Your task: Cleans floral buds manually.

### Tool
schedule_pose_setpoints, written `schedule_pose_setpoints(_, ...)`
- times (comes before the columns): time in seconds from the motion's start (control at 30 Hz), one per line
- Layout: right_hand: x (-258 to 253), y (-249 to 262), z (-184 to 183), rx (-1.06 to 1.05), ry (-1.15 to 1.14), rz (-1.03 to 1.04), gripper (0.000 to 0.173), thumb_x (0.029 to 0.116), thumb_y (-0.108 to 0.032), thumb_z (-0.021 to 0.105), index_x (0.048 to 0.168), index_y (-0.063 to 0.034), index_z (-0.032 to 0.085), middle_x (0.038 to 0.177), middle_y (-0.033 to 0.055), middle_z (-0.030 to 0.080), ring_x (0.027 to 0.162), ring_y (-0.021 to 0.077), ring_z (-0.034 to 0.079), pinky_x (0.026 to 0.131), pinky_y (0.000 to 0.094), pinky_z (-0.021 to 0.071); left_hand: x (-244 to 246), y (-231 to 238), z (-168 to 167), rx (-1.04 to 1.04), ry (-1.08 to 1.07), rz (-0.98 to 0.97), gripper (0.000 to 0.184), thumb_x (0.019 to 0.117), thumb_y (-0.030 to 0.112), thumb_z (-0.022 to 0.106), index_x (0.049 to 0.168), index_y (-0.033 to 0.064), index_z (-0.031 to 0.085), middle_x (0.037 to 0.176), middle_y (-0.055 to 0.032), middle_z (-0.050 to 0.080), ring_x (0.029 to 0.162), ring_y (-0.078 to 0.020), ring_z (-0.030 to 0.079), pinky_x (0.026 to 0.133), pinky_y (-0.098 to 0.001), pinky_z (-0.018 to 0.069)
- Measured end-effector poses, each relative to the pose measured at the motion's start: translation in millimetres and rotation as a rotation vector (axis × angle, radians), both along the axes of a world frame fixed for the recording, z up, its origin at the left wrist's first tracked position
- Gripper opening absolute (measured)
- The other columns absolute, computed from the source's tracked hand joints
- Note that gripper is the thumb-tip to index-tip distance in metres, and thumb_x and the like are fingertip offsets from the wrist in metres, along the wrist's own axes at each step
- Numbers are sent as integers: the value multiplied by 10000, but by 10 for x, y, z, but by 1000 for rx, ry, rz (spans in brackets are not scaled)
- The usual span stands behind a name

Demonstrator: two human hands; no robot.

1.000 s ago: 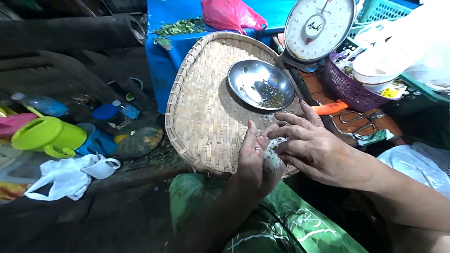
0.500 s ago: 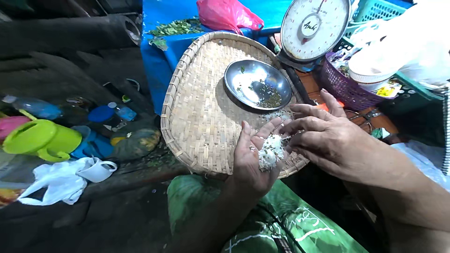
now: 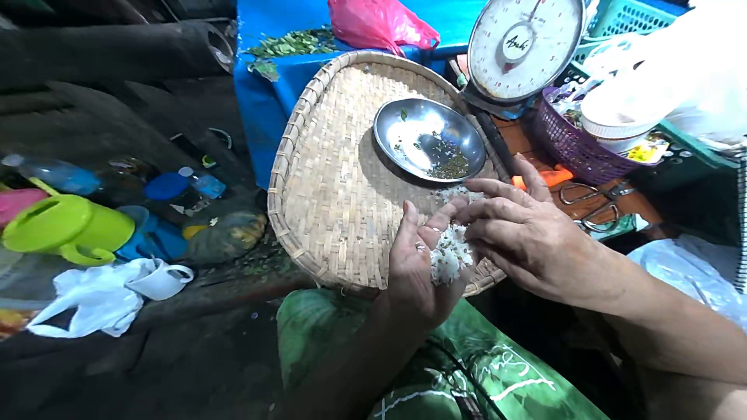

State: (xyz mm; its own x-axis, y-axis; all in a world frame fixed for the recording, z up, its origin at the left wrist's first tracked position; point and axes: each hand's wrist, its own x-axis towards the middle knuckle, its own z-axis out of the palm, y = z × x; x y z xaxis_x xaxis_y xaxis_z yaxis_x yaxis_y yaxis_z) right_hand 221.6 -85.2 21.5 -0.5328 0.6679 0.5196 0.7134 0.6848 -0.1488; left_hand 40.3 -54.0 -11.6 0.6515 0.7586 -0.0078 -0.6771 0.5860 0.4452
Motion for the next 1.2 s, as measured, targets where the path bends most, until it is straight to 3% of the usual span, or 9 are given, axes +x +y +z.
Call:
schedule_pose_setpoints(0.13,73,-61,146,35,50,-33,222,1004,-164,553,954,-85,754,1202,80,721,1395,342,498,1196,726,137,5,45,48,-154,-105,160,765,1059,548,90,1280,10,587,1239,-173,653,1119,-277,666,937,-390,557)
schedule_pose_setpoints(0.27,170,-159,275,-5,11,-37,248,1010,-193,533,951,-101,756,1177,64,723,1405,328,485,1202,718,133,-36,75,48,-291,-308,155,577,1076,435,256,1050,29,665,1008,-142,728,818,-201,743,659,-261,611)
schedule_pose_setpoints(0.37,225,-162,250,-91,-92,-33,285,1014,-239,500,943,-132,755,1112,43,731,1363,305,525,1191,714,140,-62,78,24,-320,-367,76,525,1061,430,314,981,32,646,900,-107,697,667,-153,701,559,-225,580)
schedule_pose_setpoints(0.43,225,-135,170,-169,-176,-40,295,1015,-262,486,954,-145,749,1081,24,739,1316,275,569,1192,698,166,-52,71,12,-263,-360,70,546,1062,435,291,994,33,655,926,-111,706,728,-168,715,622,-247,596)
schedule_pose_setpoints(0.57,197,-108,88,-244,-246,-27,295,1025,-256,467,978,-129,728,1041,26,739,1189,223,657,1174,675,246,-21,48,-1,-154,-344,116,610,1079,411,180,1178,19,637,1239,-174,683,1218,-309,640,1047,-469,503)
schedule_pose_setpoints(0.67,229,-136,157,-142,-177,-21,299,1030,-246,463,978,-134,735,1013,12,740,1144,189,674,1186,622,288,-11,50,-10,-144,-325,97,682,1076,455,128,1332,3,570,1370,-199,605,1320,-349,557,1105,-501,445)
schedule_pose_setpoints(0.83,160,-165,247,6,65,11,235,1021,-173,543,1007,-75,756,1124,59,736,1281,226,605,1219,568,298,1,31,17,-190,-297,80,695,1072,462,118,1384,-7,523,1395,-195,586,1330,-323,551,1113,-450,442)
schedule_pose_setpoints(1.0,-25,-60,30,-26,149,70,225,1025,-188,555,1038,-95,760,1246,76,699,1421,300,471,1225,644,223,-15,26,-37,-118,-242,41,659,1061,449,146,1312,56,612,1159,-106,679,1052,-197,666,897,-345,553)
schedule_pose_setpoints(1.2,-102,9,-112,-73,164,92,260,1039,-240,566,1121,-83,756,1322,102,666,1451,311,434,1227,645,213,-30,3,-35,-180,-240,19,591,1063,482,223,1192,70,625,1082,-100,683,980,-170,680,822,-320,573)
